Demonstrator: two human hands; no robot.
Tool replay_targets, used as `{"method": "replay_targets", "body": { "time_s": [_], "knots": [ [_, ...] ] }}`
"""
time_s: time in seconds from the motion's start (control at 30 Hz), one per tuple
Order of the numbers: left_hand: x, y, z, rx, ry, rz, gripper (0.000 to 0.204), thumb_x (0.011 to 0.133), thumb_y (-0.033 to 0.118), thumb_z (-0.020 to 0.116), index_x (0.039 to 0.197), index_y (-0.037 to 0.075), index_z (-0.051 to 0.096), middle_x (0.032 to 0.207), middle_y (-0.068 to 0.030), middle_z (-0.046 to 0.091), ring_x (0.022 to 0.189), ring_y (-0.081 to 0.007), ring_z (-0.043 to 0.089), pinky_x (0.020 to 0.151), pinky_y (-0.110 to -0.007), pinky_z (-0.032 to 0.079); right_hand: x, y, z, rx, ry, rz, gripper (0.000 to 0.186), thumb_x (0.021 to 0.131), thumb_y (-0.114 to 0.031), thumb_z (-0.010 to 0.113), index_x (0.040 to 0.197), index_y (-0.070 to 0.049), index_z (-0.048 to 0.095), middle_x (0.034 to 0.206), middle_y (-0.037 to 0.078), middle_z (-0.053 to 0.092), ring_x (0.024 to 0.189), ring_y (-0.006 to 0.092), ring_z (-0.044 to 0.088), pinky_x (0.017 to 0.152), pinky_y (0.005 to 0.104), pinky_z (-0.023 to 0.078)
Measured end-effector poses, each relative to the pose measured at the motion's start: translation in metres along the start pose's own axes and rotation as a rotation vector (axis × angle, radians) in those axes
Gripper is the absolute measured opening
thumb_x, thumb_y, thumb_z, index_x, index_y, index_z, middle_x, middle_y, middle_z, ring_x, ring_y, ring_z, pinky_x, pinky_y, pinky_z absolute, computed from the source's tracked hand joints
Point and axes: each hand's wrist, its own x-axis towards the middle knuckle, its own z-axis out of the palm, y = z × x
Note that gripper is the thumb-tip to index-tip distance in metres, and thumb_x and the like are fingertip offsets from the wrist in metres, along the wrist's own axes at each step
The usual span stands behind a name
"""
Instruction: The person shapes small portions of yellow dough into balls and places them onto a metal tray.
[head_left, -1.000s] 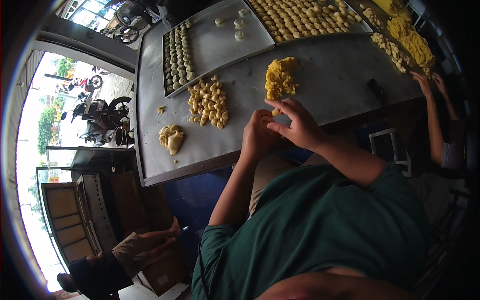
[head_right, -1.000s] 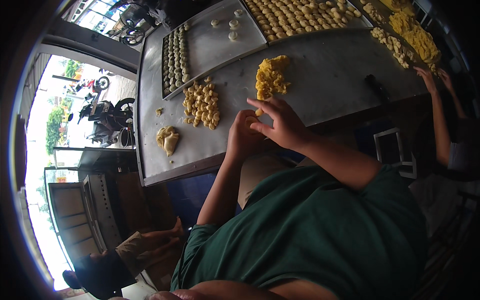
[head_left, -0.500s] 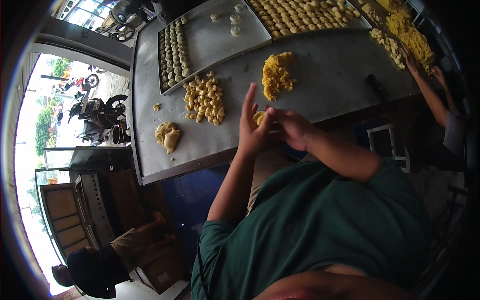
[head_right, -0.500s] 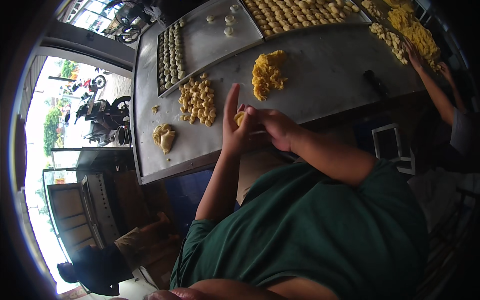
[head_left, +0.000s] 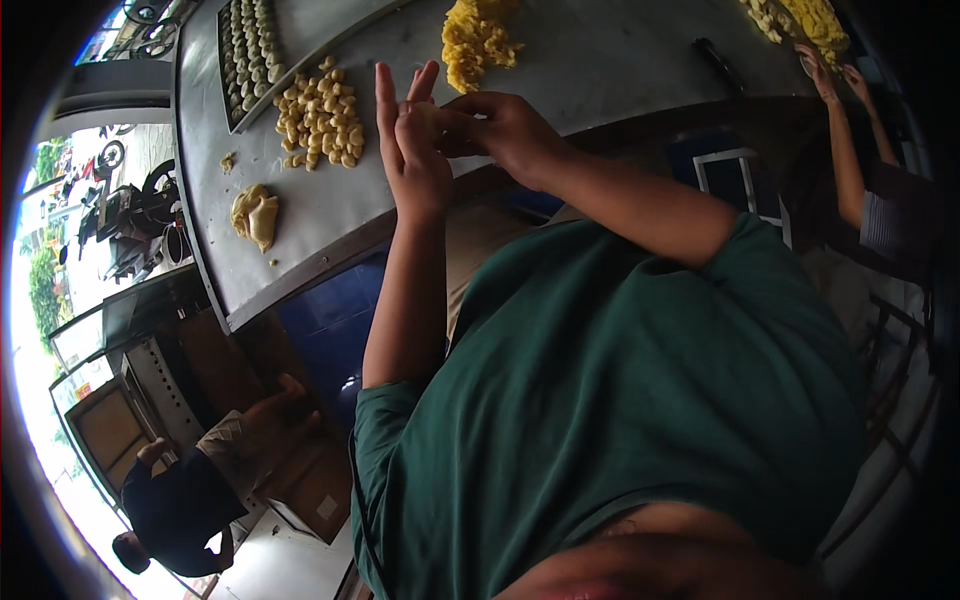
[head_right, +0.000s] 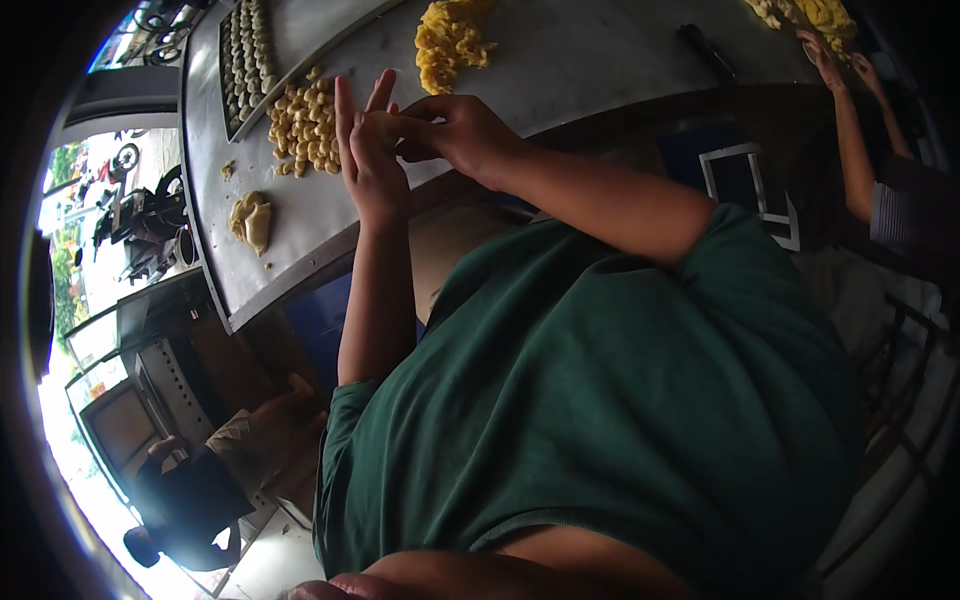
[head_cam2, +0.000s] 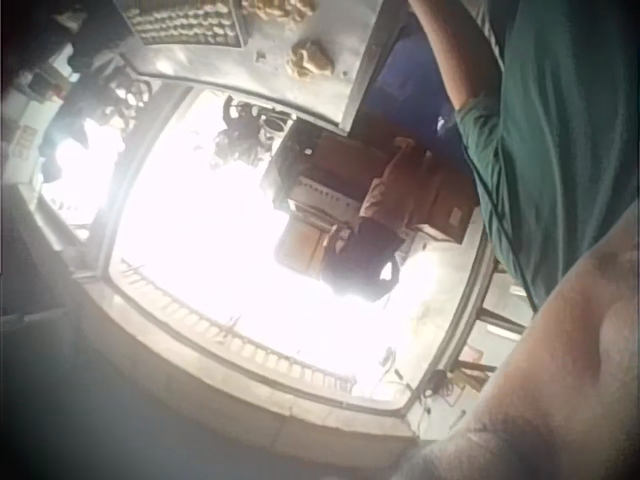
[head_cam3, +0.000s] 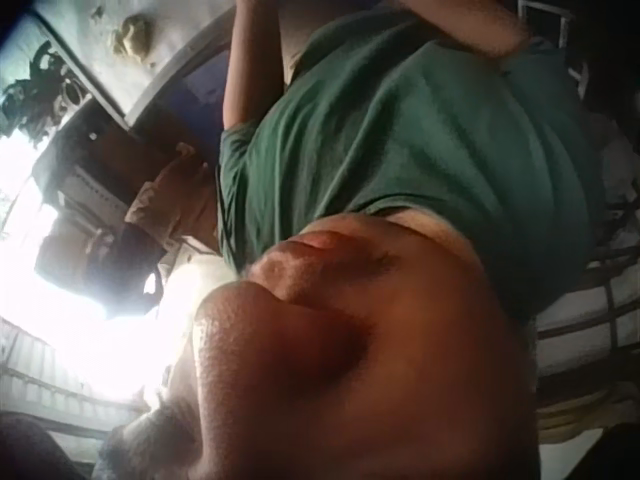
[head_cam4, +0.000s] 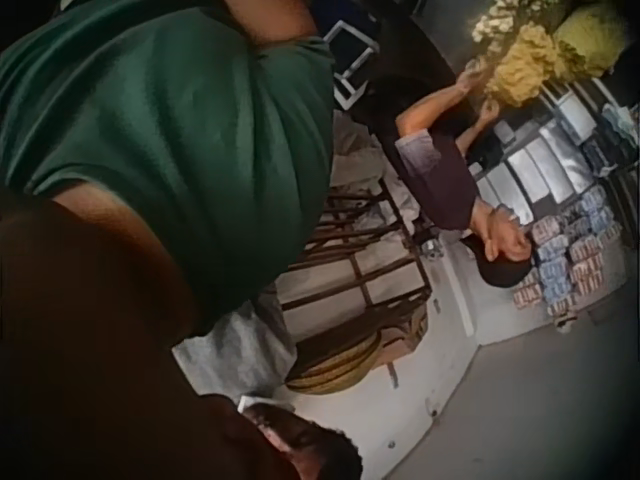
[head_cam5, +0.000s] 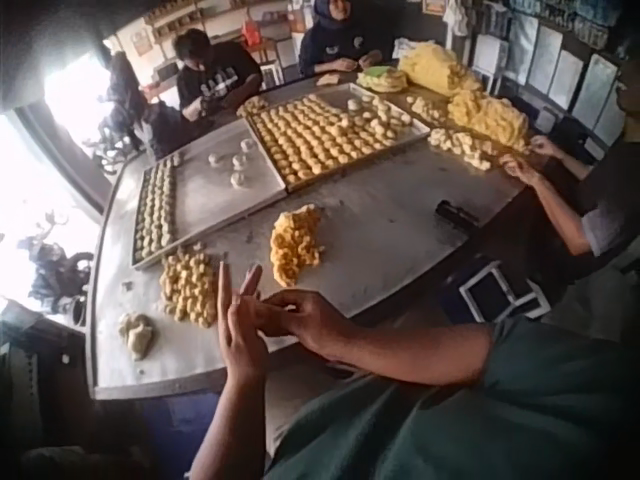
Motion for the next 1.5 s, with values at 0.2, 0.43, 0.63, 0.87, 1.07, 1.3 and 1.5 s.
{"method": "replay_targets", "body": {
  "time_s": [0.2,0.43,0.63,0.87,1.07,1.3,1.5],
  "knots": [
    [0.005,0.013,0.012,-0.170,0.112,-0.296,0.074,0.114,0.046,0.034,0.167,0.010,-0.002,0.153,-0.0177,0.055,0.128,-0.0277,0.062,0.111,-0.037,0.045,-0.005,0.002,-0.010,-0.608,0.005,-0.521,0.032,0.099,-0.023,0.075,0.117,0.003,0.069,0.109,0.009,0.073,0.102,0.0152,0.071,0.091,0.0298,0.059],
    [0.004,0.006,0.000,-0.144,0.077,-0.145,0.085,0.113,0.043,0.041,0.165,0.005,-0.014,0.143,-0.0175,0.064,0.099,-0.0160,0.064,0.091,-0.026,0.051,-0.002,0.011,-0.004,-0.338,-0.014,-0.139,0.030,0.094,-0.020,0.080,0.119,-0.005,0.070,0.106,0.004,0.068,0.093,0.0128,0.070,0.082,0.0288,0.058],
    [0.007,-0.007,0.011,0.025,0.062,-0.085,0.061,0.114,0.023,0.039,0.166,0.001,0.015,0.150,-0.0184,0.057,0.138,-0.0272,0.056,0.117,-0.040,0.042,-0.004,0.009,-0.030,-0.871,0.074,-0.519,0.039,0.091,-0.023,0.083,0.126,-0.010,0.071,0.104,0.007,0.066,0.084,0.0167,0.068,0.078,0.0325,0.057],
    [-0.021,-0.063,-0.081,1.503,-0.280,0.083,0.059,0.114,0.035,0.038,0.169,0.021,0.020,0.163,-0.0076,0.047,0.154,-0.0305,0.038,0.126,-0.059,0.016,0.027,-0.029,-0.115,-1.182,0.304,-0.567,0.029,0.095,-0.027,0.075,0.120,-0.012,0.071,0.100,0.007,0.066,0.083,0.0226,0.070,0.079,0.0367,0.058],
    [0.005,-0.026,-0.048,1.333,-0.228,-0.011,0.044,0.108,0.037,0.052,0.149,0.020,0.057,0.154,-0.0029,0.056,0.149,-0.0289,0.043,0.124,-0.062,0.014,0.027,-0.016,-0.140,-1.329,0.329,-0.584,0.026,0.094,-0.027,0.073,0.114,-0.011,0.074,0.103,0.009,0.068,0.093,0.0290,0.069,0.087,0.0430,0.056],
    [0.013,-0.041,-0.053,1.289,-0.005,0.276,0.033,0.100,0.027,0.065,0.131,0.016,0.066,0.136,-0.0083,0.066,0.128,-0.0307,0.059,0.112,-0.048,0.038,0.030,-0.013,-0.136,-1.352,0.294,-0.644,0.023,0.091,-0.024,0.074,0.108,-0.009,0.075,0.103,0.011,0.069,0.099,0.0335,0.067,0.090,0.0456,0.055],
    [-0.023,0.006,-0.056,1.450,-0.261,-0.166,0.041,0.096,0.033,0.068,0.132,0.013,0.064,0.135,-0.0118,0.066,0.130,-0.0348,0.059,0.103,-0.049,0.050,0.029,-0.013,-0.141,-1.345,0.300,-0.685,0.019,0.090,-0.022,0.073,0.104,-0.009,0.075,0.098,0.010,0.069,0.097,0.0325,0.068,0.088,0.0448,0.055]
  ]
}}
